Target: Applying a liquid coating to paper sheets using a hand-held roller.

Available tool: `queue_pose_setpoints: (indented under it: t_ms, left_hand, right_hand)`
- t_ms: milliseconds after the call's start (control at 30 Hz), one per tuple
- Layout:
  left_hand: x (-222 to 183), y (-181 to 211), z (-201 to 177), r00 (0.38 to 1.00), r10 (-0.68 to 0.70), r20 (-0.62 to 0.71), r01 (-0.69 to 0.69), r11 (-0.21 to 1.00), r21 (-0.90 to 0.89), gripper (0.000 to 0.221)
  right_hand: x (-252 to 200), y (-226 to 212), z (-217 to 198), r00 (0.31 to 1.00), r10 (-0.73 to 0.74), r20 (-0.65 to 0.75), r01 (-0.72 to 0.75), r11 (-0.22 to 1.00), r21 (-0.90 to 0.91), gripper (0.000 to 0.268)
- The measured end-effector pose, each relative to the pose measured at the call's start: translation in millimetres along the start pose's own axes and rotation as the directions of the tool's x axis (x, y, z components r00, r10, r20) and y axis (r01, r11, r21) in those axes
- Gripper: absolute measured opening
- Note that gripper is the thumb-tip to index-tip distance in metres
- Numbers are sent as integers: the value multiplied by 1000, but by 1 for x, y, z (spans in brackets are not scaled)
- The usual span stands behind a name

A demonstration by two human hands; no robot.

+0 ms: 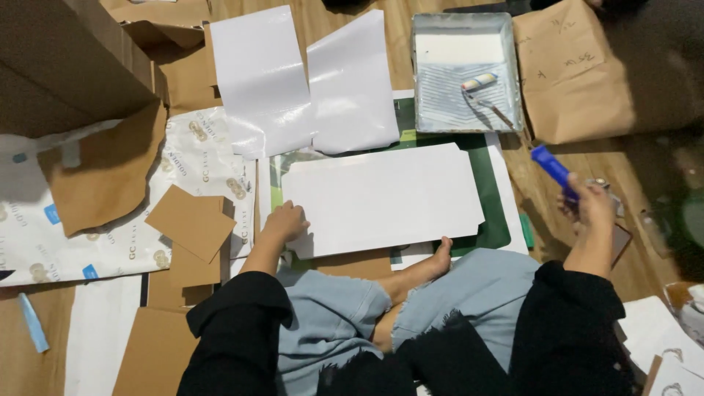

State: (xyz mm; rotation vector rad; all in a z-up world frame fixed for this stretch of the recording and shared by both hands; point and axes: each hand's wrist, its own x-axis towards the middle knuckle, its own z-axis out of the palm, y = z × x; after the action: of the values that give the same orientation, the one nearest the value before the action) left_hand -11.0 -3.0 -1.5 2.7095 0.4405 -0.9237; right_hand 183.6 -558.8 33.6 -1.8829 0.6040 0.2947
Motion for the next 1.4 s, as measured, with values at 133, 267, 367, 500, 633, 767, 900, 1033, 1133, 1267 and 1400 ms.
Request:
queue_pose_setpoints:
  t_ms: [133, 267, 367, 500, 633, 767, 900, 1033, 1133, 1267, 1400]
  left_hand:
    - [1, 1, 0, 999, -13, 29, 14, 1000, -19, 42]
    - [-5, 5, -5, 999, -18, 29, 21, 995, -102, 42]
    - [-4, 3, -5, 999, -20, 40, 25, 991, -128, 44]
    - [2, -1, 2, 993, 9, -114, -22, 993, -115, 42]
    - [-6, 2, -5, 995, 8, -96, -22, 990, -141, 42]
    - [-3, -1, -4, 996, 14, -93, -29, 985, -169, 36]
    - [-13, 5, -15, 999, 6, -46, -15, 980, -199, 42]
    - [-7, 3, -15, 1000, -5, 29, 11, 978, -207, 49]
    - [-11, 2, -13, 994, -33, 107, 54, 978, -202, 58]
    - [-4, -1, -10, 997, -20, 72, 36, 973, -227, 59]
    - [-7, 9, -16, 994, -53, 96, 70, 979, -193, 60]
  right_hand:
    - [10, -18, 17, 820, -190, -540, 532, 601, 597, 25]
    - [-92, -86, 61, 285, -743, -606, 943, 330, 38, 23]
    - [-130, -100, 86, 204, -944, -260, 944, 260, -202, 20]
    - [-89, -86, 100, 92, -984, -153, 927, 141, -349, 17]
    - [-37, -80, 112, 187, -977, -100, 865, 212, -454, 25]
    - [-19, -90, 126, 219, -967, -127, 897, 251, -363, 23]
    - [-25, -102, 131, 192, -961, -198, 920, 247, -303, 11]
    - [-30, -108, 140, 211, -971, -113, 948, 232, -220, 13]
    - [-18, -97, 155, 248, -968, -38, 955, 251, -160, 18]
    - [-12, -95, 168, 316, -948, 28, 936, 306, -174, 18]
    - [-33, -108, 157, 286, -953, 99, 957, 279, -77, 17]
